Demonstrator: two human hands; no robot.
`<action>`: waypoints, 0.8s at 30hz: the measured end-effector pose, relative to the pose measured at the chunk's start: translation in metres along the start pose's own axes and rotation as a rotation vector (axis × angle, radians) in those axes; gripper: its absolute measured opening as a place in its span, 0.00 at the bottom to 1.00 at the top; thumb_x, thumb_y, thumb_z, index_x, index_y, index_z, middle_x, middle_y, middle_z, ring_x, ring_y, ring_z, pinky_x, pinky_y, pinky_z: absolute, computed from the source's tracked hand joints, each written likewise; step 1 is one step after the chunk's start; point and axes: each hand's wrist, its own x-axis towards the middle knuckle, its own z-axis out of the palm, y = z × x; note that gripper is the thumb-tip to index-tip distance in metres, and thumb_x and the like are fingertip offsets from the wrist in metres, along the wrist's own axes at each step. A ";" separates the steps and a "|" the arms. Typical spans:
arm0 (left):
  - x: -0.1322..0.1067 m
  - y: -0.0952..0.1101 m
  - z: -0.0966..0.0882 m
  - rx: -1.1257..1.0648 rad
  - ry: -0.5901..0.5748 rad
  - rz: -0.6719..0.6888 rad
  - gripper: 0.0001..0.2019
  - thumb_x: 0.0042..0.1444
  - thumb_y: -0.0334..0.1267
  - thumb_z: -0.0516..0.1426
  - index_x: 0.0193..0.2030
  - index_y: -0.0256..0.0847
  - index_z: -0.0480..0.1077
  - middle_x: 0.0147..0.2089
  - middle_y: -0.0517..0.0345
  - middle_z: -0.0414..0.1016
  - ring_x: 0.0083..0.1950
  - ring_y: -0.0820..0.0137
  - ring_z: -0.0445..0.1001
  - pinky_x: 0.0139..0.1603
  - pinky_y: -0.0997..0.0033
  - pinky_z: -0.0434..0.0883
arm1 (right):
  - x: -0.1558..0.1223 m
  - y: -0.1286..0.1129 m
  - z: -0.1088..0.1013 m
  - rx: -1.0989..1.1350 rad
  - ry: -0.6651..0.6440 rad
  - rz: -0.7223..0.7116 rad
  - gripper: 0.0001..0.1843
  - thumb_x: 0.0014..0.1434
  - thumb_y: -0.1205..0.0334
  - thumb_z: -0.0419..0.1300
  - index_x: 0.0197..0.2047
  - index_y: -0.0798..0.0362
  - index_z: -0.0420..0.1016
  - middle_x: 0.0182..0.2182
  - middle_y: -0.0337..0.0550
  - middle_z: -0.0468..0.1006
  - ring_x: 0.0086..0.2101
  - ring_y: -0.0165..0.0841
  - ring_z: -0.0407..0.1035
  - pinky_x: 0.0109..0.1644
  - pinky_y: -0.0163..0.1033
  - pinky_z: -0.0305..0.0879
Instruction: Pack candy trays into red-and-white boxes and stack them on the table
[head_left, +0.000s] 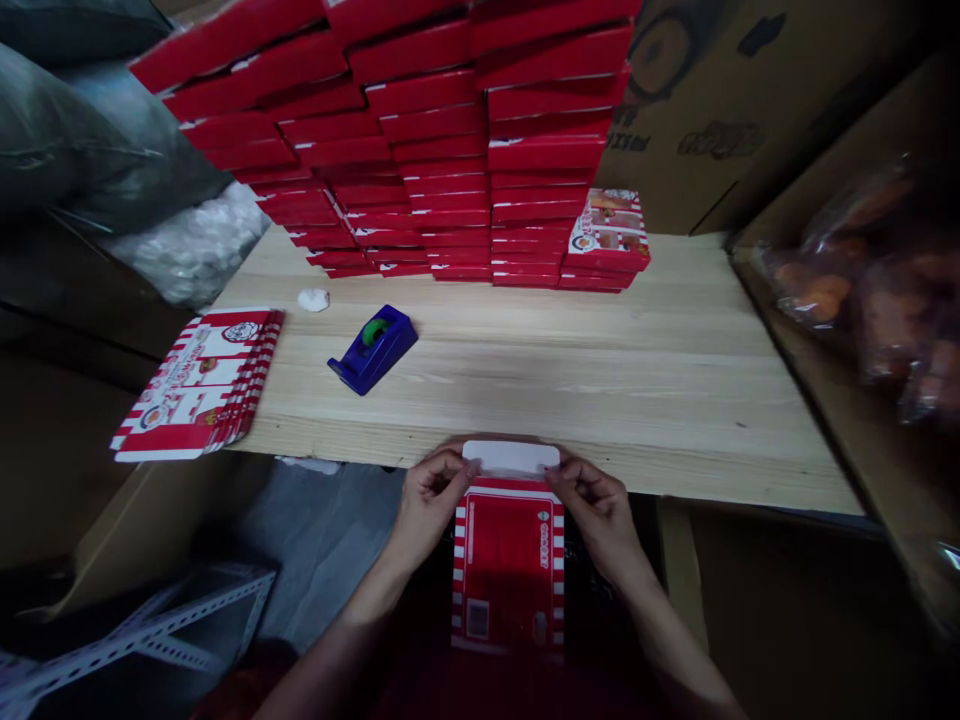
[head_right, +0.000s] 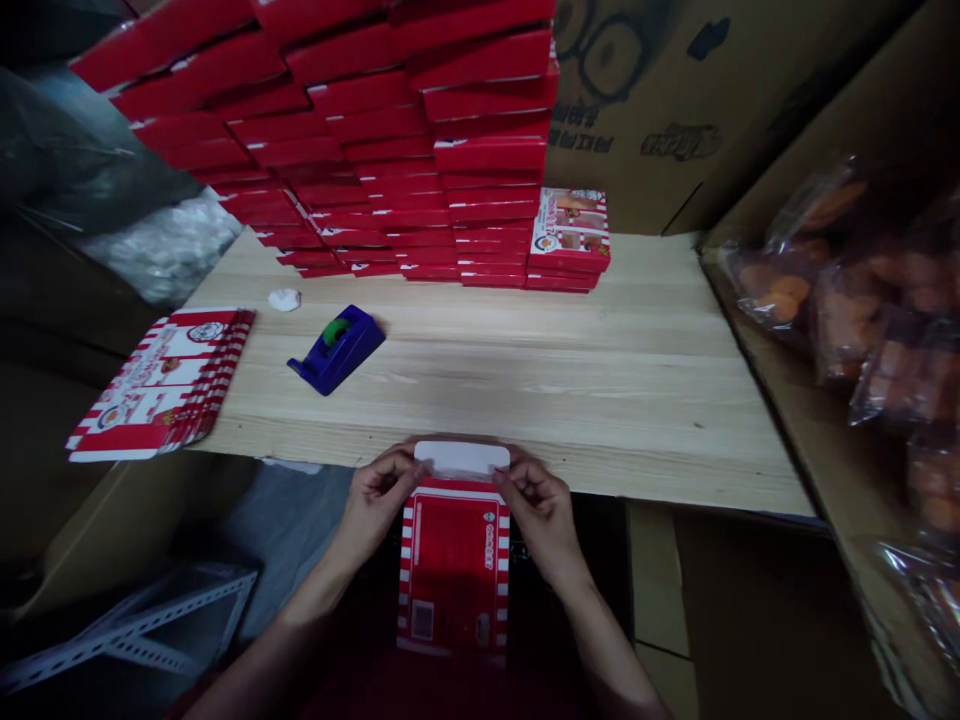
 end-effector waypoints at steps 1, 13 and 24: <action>0.002 0.000 0.002 -0.044 0.016 -0.033 0.14 0.62 0.44 0.64 0.28 0.39 0.73 0.42 0.54 0.78 0.43 0.66 0.76 0.45 0.69 0.69 | 0.001 0.000 0.001 0.024 0.024 0.014 0.17 0.59 0.53 0.71 0.26 0.49 0.72 0.32 0.38 0.80 0.30 0.32 0.72 0.36 0.37 0.69; 0.019 0.013 0.005 -0.448 -0.176 -0.371 0.17 0.58 0.34 0.63 0.54 0.43 0.80 0.49 0.50 0.85 0.50 0.60 0.82 0.52 0.60 0.76 | 0.017 -0.022 0.002 0.258 -0.215 0.261 0.18 0.58 0.58 0.68 0.53 0.43 0.82 0.48 0.43 0.87 0.46 0.42 0.81 0.48 0.50 0.78; 0.016 0.012 -0.021 -0.159 -0.431 -0.079 0.14 0.65 0.42 0.60 0.52 0.44 0.83 0.55 0.50 0.84 0.59 0.57 0.79 0.62 0.60 0.71 | 0.007 -0.031 -0.023 0.119 -0.360 0.162 0.10 0.61 0.56 0.66 0.44 0.43 0.88 0.52 0.44 0.86 0.56 0.44 0.76 0.59 0.48 0.72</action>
